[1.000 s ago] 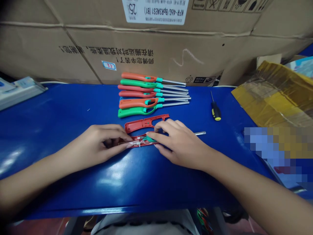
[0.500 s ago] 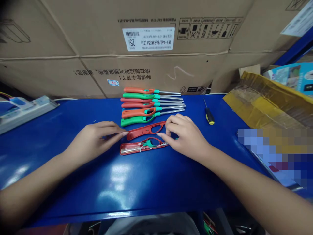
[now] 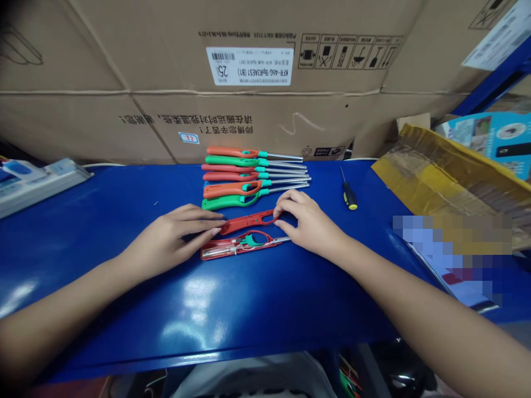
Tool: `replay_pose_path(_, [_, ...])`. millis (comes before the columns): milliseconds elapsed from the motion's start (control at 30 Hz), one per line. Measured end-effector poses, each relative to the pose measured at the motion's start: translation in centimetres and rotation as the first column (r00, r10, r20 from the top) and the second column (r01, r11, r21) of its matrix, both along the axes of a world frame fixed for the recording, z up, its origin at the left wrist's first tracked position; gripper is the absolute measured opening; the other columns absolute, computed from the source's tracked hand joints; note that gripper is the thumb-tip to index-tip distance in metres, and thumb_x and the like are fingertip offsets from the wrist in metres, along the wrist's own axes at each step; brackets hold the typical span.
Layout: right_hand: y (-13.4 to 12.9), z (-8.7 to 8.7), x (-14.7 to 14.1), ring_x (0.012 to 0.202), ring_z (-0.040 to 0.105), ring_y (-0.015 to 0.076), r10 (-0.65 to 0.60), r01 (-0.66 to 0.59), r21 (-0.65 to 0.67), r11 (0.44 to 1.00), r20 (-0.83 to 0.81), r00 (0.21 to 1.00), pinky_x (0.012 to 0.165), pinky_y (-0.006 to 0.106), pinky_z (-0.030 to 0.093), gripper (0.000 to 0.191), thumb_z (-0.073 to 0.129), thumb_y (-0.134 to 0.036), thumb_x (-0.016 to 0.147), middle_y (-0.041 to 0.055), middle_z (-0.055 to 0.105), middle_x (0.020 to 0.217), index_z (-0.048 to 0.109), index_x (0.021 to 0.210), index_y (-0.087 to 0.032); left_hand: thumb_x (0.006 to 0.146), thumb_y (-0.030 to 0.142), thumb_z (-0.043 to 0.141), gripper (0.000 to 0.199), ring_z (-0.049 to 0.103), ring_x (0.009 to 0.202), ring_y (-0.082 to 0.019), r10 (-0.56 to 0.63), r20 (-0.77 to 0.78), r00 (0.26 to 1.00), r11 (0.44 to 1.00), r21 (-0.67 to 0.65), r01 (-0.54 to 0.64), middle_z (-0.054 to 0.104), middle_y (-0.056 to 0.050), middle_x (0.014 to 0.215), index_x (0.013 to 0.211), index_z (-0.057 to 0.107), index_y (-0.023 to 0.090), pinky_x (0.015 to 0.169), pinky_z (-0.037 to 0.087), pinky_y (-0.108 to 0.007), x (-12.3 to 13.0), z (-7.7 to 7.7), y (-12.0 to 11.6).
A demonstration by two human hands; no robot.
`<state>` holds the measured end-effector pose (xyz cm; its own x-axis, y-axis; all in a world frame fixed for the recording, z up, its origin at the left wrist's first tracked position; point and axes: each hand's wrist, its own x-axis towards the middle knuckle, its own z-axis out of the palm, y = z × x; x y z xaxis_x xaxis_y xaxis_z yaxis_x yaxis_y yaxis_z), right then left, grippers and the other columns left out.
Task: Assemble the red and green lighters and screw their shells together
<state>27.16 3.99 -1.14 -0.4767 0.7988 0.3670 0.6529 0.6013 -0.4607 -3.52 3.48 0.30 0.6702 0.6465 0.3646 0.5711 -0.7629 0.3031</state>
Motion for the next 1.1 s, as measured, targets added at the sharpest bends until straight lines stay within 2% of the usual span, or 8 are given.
replay_pose_path(133, [-0.4,0.6,-0.7,0.079,0.063,0.018,-0.053,0.053,0.0,0.999,-0.147,0.988,0.074,0.033,0.052,0.006,0.064,-0.023,0.092,0.0041,0.067,0.086,0.066,0.088,-0.02,0.098,0.027,0.061,0.031,0.066,0.11,-0.024,-0.002,0.073,0.997,0.993,0.117,-0.007,0.073,-0.011,0.122,0.127,0.069,0.019,0.097,0.055,-0.04,0.2,0.4,-0.5])
replay_pose_path(267, [-1.4,1.4,-1.8,0.074,0.066,0.0177,-0.197,0.14,-0.194,0.971,-0.316,0.928,0.069,0.031,0.054,0.015,0.068,-0.034,0.09,0.0034,0.072,0.081,0.07,0.087,-0.019,0.094,0.027,0.069,0.045,0.061,0.12,-0.026,-0.037,0.021,0.999,0.972,0.232,0.031,0.067,-0.012,0.133,0.137,0.06,0.021,0.101,0.053,-0.044,0.1,0.8,-1.3])
replay_pose_path(367, [-1.9,1.8,-2.4,0.074,0.069,0.0187,-0.245,0.064,-0.397,0.916,-0.423,0.873,0.071,0.033,0.057,0.023,0.074,-0.042,0.084,0.0043,0.075,0.082,0.072,0.086,-0.019,0.095,0.022,0.067,0.044,0.06,0.122,-0.027,-0.078,-0.024,0.997,0.964,0.254,0.082,0.066,-0.011,0.136,0.138,0.059,0.023,0.103,0.052,-0.045,-0.1,0.8,-1.7])
replay_pose_path(467, [-2.2,1.8,-2.6,0.077,0.071,0.0194,-0.252,-0.024,-0.515,0.857,-0.46,0.851,0.071,0.033,0.059,0.027,0.075,-0.044,0.083,0.0055,0.075,0.085,0.072,0.09,-0.018,0.097,0.018,0.062,0.039,0.062,0.118,-0.026,-0.112,-0.043,0.993,0.965,0.235,0.119,0.067,-0.01,0.134,0.135,0.061,0.022,0.101,0.054,-0.045,-0.2,0.9,-1.9])
replay_pose_path(567, [-2.4,1.7,-2.4,0.08,0.069,0.0177,-0.175,-0.025,-0.435,0.9,-0.413,0.894,0.073,0.031,0.058,0.028,0.068,-0.039,0.09,0.0055,0.073,0.089,0.07,0.107,-0.018,0.098,0.02,0.061,0.035,0.065,0.11,-0.025,-0.105,-0.03,0.994,0.979,0.174,0.108,0.07,-0.011,0.128,0.132,0.063,0.018,0.095,0.057,-0.041,0.0,1.0,-2.1])
replay_pose_path(667, [-2.6,1.5,-2.0,0.085,0.065,0.0174,0.032,-0.062,-0.17,0.983,-0.178,0.983,0.078,0.033,0.056,0.035,0.064,-0.033,0.094,0.006,0.068,0.099,0.064,0.127,-0.02,0.098,0.024,0.062,0.031,0.067,0.099,-0.023,-0.071,-0.044,0.996,0.988,0.133,0.077,0.072,-0.011,0.118,0.127,0.066,0.016,0.086,0.059,-0.038,0.3,1.2,-2.3])
replay_pose_path(767, [-2.7,1.3,-1.7,0.097,0.062,0.0213,0.153,-0.153,0.004,0.988,0.042,0.987,0.087,0.039,0.053,0.039,0.063,-0.031,0.096,0.0091,0.065,0.109,0.059,0.133,-0.02,0.098,0.028,0.062,0.031,0.068,0.095,-0.023,-0.078,-0.081,0.994,0.989,0.12,0.087,0.073,-0.011,0.115,0.126,0.067,0.016,0.083,0.058,-0.037,0.5,1.2,-2.6])
replay_pose_path(1100, [-2.8,1.4,-2.1,0.106,0.056,0.0255,0.162,-0.149,-0.083,0.985,0.179,0.97,0.094,0.045,0.045,0.028,0.06,-0.035,0.098,0.01,0.064,0.115,0.058,0.123,-0.02,0.1,0.035,0.058,0.039,0.067,0.099,-0.024,-0.061,-0.191,0.98,0.998,-0.005,0.061,0.071,-0.01,0.113,0.134,0.062,0.018,0.084,0.057,-0.037,0.3,0.5,-2.6])
